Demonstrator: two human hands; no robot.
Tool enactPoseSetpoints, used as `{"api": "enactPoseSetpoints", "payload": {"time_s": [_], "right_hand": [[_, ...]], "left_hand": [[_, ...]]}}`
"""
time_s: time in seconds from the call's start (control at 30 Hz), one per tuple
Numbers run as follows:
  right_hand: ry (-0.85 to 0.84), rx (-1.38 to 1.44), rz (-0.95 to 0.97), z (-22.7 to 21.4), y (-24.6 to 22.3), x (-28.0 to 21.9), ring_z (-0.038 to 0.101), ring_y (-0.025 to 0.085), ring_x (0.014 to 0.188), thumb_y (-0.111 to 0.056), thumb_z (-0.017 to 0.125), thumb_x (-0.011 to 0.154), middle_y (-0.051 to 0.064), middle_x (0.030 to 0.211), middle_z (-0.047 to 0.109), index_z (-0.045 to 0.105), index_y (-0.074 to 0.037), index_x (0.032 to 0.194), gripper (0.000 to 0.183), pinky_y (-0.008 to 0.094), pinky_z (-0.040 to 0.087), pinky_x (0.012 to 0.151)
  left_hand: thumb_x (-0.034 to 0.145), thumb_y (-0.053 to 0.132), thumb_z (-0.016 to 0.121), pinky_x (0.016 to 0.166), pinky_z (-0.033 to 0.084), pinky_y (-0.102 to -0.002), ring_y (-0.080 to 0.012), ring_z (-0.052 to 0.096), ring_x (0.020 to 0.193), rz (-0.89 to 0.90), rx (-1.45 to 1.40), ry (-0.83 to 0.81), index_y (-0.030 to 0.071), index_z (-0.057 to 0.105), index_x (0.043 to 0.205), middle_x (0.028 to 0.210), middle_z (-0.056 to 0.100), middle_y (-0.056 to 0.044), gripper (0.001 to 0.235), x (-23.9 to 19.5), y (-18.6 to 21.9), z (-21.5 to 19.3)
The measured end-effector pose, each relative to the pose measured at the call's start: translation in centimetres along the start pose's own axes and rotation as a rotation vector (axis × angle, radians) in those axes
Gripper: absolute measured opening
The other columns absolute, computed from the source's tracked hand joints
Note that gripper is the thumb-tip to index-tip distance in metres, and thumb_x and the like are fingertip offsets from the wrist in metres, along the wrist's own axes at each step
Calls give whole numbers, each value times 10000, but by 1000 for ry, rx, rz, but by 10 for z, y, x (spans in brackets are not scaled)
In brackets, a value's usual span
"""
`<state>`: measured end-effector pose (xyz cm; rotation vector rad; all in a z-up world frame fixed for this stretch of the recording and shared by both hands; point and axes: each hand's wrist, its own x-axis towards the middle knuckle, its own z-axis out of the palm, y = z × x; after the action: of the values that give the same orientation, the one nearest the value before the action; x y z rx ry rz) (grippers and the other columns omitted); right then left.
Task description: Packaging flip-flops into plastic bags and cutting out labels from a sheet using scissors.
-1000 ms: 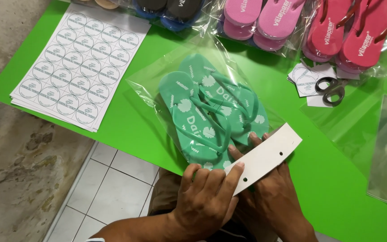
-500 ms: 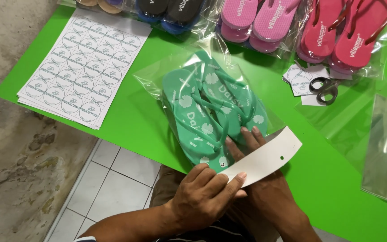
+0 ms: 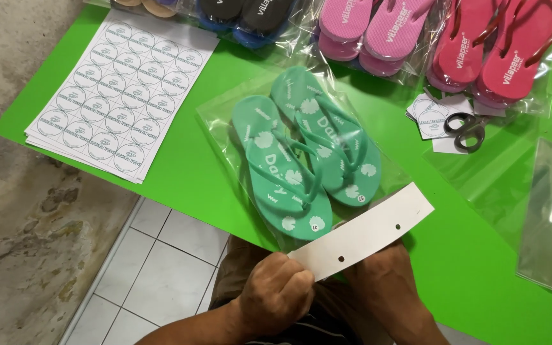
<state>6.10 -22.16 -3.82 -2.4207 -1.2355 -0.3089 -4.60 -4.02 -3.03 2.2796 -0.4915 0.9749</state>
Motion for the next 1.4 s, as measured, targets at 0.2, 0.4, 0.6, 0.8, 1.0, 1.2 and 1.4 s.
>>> {"api": "enactPoseSetpoints", "payload": {"time_s": [0.2,0.4,0.6,0.8,1.0,1.2,1.4], "right_hand": [[-65,99,390,-7,-21,19,694,151,939,-404,726,894,-68,1087,721,688,-254,1108,264,358,532,627],[57,37,139,-1,-10,6,700,140,981,-393,851,789,-57,1169,729,806,-370,1054,270,336,525,621],[116,26,170,-4,-24,22,621,264,1089,-353,833,831,19,1096,692,723,-184,966,243,460,471,867],[136,-192,65,-5,-6,23,357,436,1500,-538,667,932,192,1567,400,459,-54,1442,734,610,309,1218],[-62,-152,-25,-17,8,19,310,494,1502,-528,639,901,241,1657,263,489,-140,1342,606,662,315,1159],[-150,-132,84,-26,24,18,344,447,1499,-395,558,938,267,1632,338,236,-6,1613,844,557,333,1163],[-143,-238,52,-32,24,31,380,432,1460,-380,556,933,218,1580,425,311,45,1560,796,569,375,1129]], "left_hand": [[987,23,525,528,400,-361,-236,396,578,42,-52,9,56,502,766,704,442,-76,225,-3,0,1],[981,39,552,519,353,-350,-216,394,563,60,31,24,74,531,789,688,466,-56,197,6,3,-1],[1006,67,495,524,348,-330,-189,407,574,67,108,65,112,575,800,695,489,-12,225,16,9,1],[910,70,610,579,386,-329,-196,445,604,22,118,86,125,494,763,746,557,-21,195,13,9,6],[938,765,513,1095,360,-424,-256,482,1273,-73,316,-41,152,564,1274,1388,536,-111,701,-5,-15,-8],[1028,579,481,1197,315,-531,-351,521,1411,-129,373,-130,43,620,1379,1464,587,-180,656,-11,-34,-12],[1026,544,561,1159,383,-498,-355,539,1389,-103,383,-129,48,639,1361,1442,602,-182,603,-12,-34,-13]]}}
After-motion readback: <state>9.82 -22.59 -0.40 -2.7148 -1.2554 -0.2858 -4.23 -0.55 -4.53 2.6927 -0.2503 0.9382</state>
